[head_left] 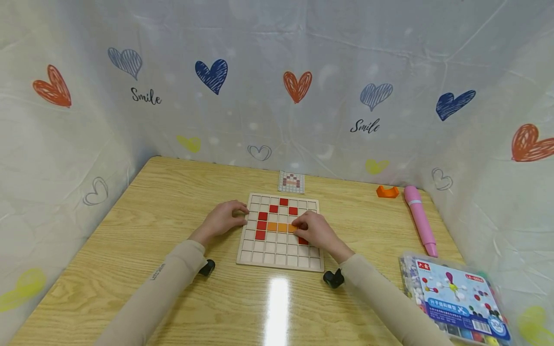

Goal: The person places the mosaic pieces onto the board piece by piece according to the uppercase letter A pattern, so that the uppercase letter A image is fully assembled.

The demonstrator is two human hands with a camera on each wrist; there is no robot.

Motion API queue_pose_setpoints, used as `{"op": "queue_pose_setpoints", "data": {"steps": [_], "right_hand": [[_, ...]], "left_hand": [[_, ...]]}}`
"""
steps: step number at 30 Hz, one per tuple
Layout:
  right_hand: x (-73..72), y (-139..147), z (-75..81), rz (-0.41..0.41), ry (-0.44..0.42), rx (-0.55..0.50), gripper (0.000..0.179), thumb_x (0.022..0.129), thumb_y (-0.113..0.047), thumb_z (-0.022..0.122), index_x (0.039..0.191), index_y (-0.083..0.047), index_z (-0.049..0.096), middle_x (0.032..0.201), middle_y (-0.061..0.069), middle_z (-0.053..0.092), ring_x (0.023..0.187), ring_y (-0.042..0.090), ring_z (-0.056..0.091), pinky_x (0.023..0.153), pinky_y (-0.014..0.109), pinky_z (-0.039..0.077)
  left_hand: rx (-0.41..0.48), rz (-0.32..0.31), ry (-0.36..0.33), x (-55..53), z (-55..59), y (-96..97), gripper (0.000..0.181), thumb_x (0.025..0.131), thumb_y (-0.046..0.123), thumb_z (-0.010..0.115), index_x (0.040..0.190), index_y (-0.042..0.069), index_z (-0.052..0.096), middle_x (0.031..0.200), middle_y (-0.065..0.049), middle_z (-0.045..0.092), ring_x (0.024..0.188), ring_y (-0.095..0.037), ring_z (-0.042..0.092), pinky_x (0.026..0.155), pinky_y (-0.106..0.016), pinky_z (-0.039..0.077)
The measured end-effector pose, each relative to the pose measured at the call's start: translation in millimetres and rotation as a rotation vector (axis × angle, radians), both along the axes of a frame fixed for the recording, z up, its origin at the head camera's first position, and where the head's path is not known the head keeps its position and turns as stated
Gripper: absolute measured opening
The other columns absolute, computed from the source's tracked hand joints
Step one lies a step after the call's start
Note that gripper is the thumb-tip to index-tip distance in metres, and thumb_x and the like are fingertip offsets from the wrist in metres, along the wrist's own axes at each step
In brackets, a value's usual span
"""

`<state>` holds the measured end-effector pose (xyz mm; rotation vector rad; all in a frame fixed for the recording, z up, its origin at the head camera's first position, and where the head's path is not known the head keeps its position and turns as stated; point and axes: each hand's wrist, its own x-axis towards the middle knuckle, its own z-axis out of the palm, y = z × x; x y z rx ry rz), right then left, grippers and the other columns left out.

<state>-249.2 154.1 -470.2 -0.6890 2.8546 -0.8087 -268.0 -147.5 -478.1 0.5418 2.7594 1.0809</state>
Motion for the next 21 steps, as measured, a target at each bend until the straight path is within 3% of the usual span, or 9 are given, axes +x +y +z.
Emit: {"op": "queue_pose_setpoints", "data": {"steps": [12,21], "right_hand": [[2.5,2,-1.6,-0.028,0.002,-0.025,0.020,0.087,-0.014,0.074,0.106,-0.006,0.076,0.095,0.002,0.066,0.083,0.014,0.055,0.074,0.031,0.050],[4.4,24,3.5,-0.163,0.039,-0.104,0.024,0.096,-0.021,0.064,0.113,-0.006,0.072,0.108,0.007,0.062,0.091,0.021,0.061,0.079,0.036,0.054]], "left_hand": [[-0.008,-0.003,-0.008,-2.5,-0.1,2.6,0.028,0.089,0.017,0.073,0.114,0.006,0.070,0.135,-0.013,0.058,0.131,-0.035,0.046,0.112,-0.051,0.034],[-0.029,-0.045,0.006,-2.2,-0.7,-1.3,0.031,0.091,0.020,0.071,0.118,0.006,0.068,0.134,-0.014,0.058,0.129,-0.034,0.049,0.111,-0.050,0.035]]}}
